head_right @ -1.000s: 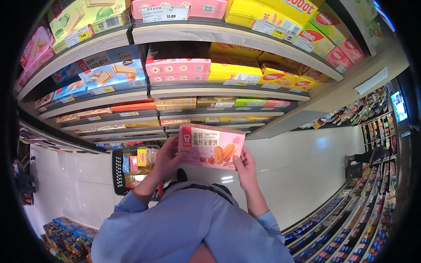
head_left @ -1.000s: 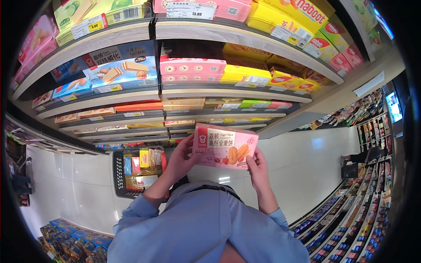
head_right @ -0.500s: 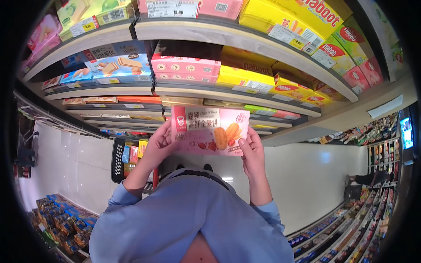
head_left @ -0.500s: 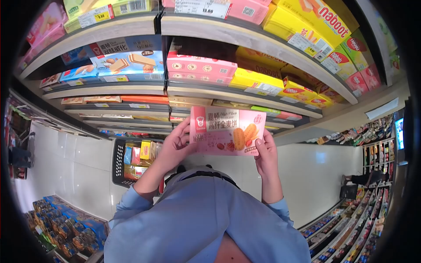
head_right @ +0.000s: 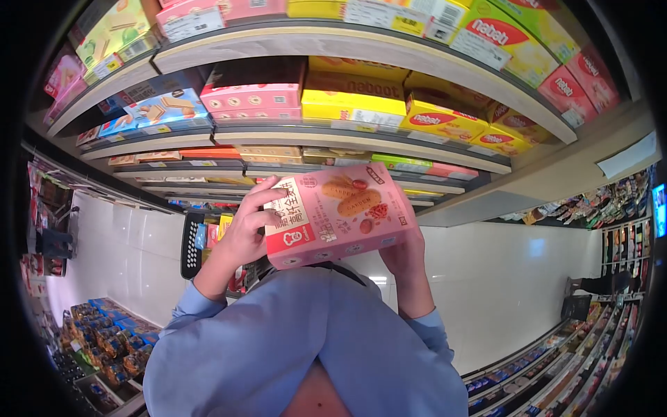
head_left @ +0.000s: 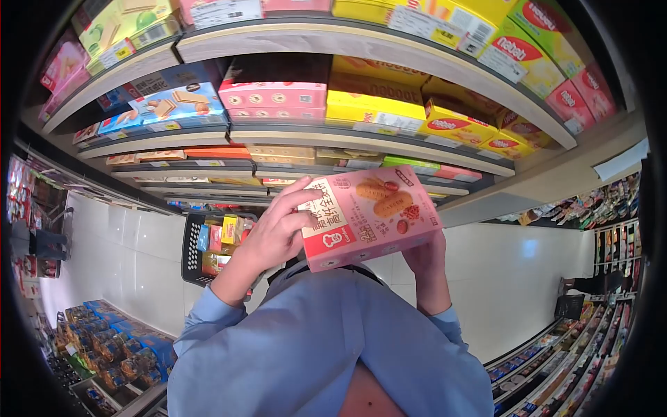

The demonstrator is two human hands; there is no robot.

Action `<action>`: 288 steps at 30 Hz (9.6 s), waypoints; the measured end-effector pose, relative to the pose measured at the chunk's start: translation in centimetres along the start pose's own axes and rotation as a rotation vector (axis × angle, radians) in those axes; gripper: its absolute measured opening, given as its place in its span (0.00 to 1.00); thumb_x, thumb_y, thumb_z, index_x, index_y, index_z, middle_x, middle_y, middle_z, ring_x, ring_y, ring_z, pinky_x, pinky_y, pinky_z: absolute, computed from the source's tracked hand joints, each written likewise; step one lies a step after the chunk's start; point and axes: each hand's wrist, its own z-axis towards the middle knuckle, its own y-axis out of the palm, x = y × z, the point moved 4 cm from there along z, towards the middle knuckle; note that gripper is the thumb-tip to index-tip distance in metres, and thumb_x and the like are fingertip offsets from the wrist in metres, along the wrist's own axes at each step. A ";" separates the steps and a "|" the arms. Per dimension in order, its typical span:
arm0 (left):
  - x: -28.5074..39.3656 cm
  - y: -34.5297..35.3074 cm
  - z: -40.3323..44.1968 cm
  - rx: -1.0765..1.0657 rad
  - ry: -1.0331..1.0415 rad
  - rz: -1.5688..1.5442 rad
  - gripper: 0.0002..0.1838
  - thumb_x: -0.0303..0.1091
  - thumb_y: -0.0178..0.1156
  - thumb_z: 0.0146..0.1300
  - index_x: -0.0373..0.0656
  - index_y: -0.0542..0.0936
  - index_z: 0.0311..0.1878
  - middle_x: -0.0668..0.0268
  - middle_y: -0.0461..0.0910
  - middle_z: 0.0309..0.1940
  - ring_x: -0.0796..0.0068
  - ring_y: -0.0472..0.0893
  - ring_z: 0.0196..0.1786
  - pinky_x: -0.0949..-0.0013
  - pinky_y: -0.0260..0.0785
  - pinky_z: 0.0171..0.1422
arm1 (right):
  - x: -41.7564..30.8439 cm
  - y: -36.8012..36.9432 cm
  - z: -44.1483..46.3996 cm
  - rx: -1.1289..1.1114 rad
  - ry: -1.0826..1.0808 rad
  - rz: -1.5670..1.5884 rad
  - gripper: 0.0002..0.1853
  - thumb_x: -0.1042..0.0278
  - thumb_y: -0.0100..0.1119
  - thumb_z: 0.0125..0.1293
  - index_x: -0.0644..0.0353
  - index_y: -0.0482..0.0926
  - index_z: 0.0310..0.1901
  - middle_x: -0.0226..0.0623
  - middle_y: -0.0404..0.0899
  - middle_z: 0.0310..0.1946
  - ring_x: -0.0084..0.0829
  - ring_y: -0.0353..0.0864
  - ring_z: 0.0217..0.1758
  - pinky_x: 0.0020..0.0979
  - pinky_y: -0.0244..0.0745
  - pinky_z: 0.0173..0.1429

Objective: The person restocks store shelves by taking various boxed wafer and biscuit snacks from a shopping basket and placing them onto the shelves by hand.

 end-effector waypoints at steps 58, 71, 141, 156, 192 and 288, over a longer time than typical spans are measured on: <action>-16.5 -14.2 5.3 0.669 -0.522 0.185 0.15 0.32 0.66 0.67 0.35 0.85 0.53 0.51 0.88 0.40 0.61 0.90 0.44 0.64 0.80 0.49 | 0.6 16.7 22.4 0.215 -0.389 -1.374 0.22 0.56 0.66 0.69 0.75 0.78 0.39 0.55 0.87 0.37 0.45 0.89 0.42 0.38 0.80 0.49; -15.6 -15.1 6.2 0.428 -0.565 0.412 0.15 0.38 0.60 0.69 0.44 0.85 0.54 0.49 0.86 0.37 0.46 0.86 0.41 0.53 0.78 0.46 | 1.6 17.0 20.8 0.226 -0.456 -1.320 0.14 0.68 0.62 0.71 0.71 0.77 0.49 0.51 0.85 0.44 0.40 0.88 0.47 0.35 0.81 0.52; -16.0 7.6 -50.6 -0.863 -1.294 -0.237 0.34 0.39 0.58 0.69 0.31 0.64 0.73 0.39 0.75 0.63 0.45 0.75 0.68 0.55 0.67 0.72 | 39.6 -1.5 -4.6 0.263 0.367 -1.368 0.18 0.63 0.54 0.70 0.59 0.76 0.59 0.51 0.84 0.46 0.52 0.85 0.49 0.48 0.79 0.54; -24.4 20.5 -40.1 -0.588 -1.166 -0.436 0.43 0.19 0.52 0.57 0.41 0.56 0.80 0.42 0.66 0.73 0.48 0.67 0.76 0.60 0.59 0.79 | 51.8 -13.4 0.7 0.388 0.820 -1.591 0.21 0.56 0.55 0.69 0.62 0.74 0.56 0.55 0.85 0.47 0.54 0.85 0.52 0.52 0.79 0.56; 2.0 1.5 -22.8 0.217 -1.097 -1.436 0.34 0.43 0.62 0.73 0.38 0.63 0.74 0.53 0.73 0.69 0.57 0.77 0.68 0.52 0.71 0.72 | 11.3 5.8 -16.6 0.212 0.003 0.044 0.26 0.49 0.45 0.79 0.57 0.63 0.69 0.42 0.77 0.62 0.40 0.82 0.62 0.46 0.81 0.63; 2.3 -10.6 -21.5 0.102 -0.263 -0.015 0.24 0.26 0.68 0.61 0.47 0.77 0.61 0.50 0.67 0.70 0.49 0.67 0.73 0.55 0.61 0.77 | 12.1 12.0 -14.5 0.082 0.116 -0.024 0.39 0.66 0.56 0.71 0.56 0.49 0.80 0.58 0.69 0.68 0.48 0.73 0.71 0.45 0.72 0.72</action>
